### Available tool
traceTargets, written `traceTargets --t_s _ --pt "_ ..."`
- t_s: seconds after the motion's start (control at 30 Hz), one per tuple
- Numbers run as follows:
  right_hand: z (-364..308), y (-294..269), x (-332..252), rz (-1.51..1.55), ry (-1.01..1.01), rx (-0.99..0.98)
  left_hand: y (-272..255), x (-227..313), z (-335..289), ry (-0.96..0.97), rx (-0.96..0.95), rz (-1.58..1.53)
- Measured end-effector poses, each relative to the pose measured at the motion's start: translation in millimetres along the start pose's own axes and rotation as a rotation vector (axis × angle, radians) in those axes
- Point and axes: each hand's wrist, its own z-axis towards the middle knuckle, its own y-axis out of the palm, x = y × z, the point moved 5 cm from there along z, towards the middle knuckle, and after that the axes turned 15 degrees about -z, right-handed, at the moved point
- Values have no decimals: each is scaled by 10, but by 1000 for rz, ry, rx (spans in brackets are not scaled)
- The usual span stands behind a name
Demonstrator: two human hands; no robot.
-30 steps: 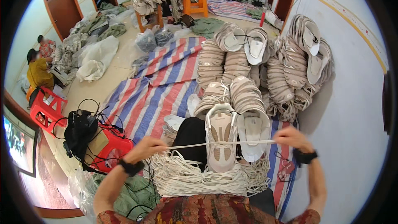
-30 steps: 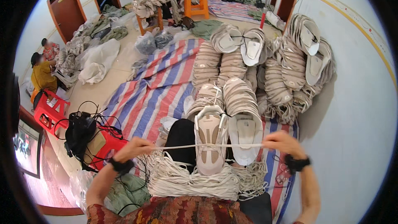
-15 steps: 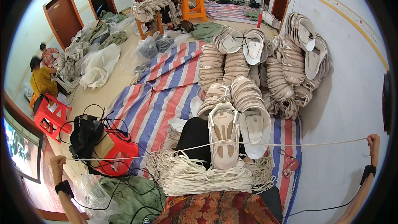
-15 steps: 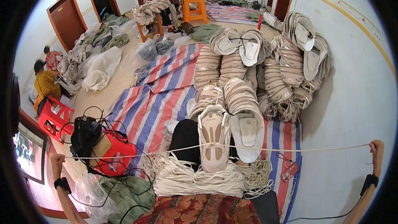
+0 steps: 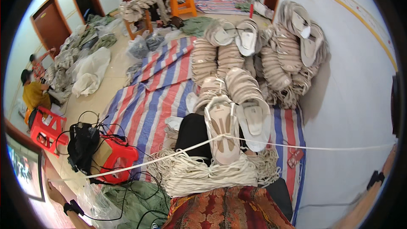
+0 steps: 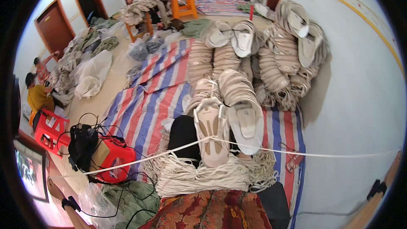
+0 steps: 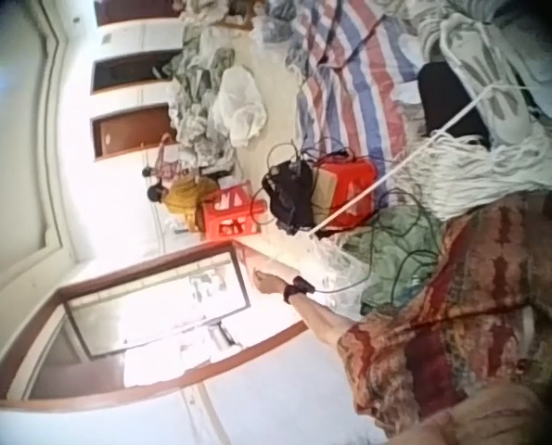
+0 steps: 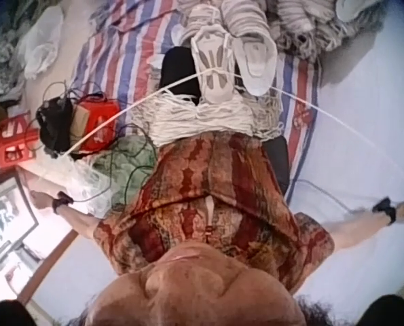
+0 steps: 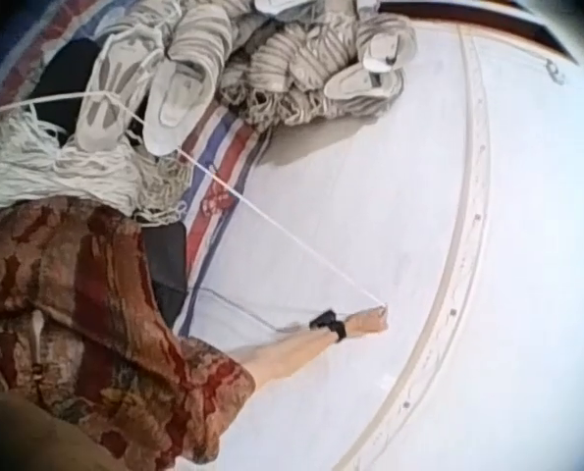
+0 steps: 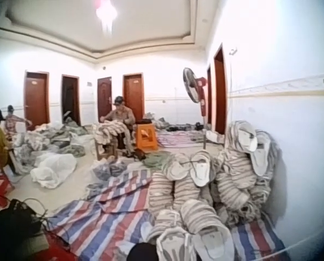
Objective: The recorder is lacing and organizing white sneakers in a shoe manufacturing facility.
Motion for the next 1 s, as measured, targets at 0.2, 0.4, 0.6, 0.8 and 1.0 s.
traceTargets --t_s 0.2,0.4,0.6,0.8,1.0 --pt "-1667 -155 -1952 1172 -218 -173 892 1356 -160 -414 -161 -1376" --pt "-3963 -82 -4092 1052 -349 -1057 1311 4036 -779 -358 -673 -1566" --pt "-5090 317 -4955 1066 -511 -1524 1387 5772 -1605 -466 -1417 -1531" --pt "-5403 772 -5094 922 -679 -1456 1452 6651 -2081 -439 -1703 -1589" --pt "-5516 814 -5147 911 -713 -1498 1425 6990 -2525 -135 -2026 -1461"
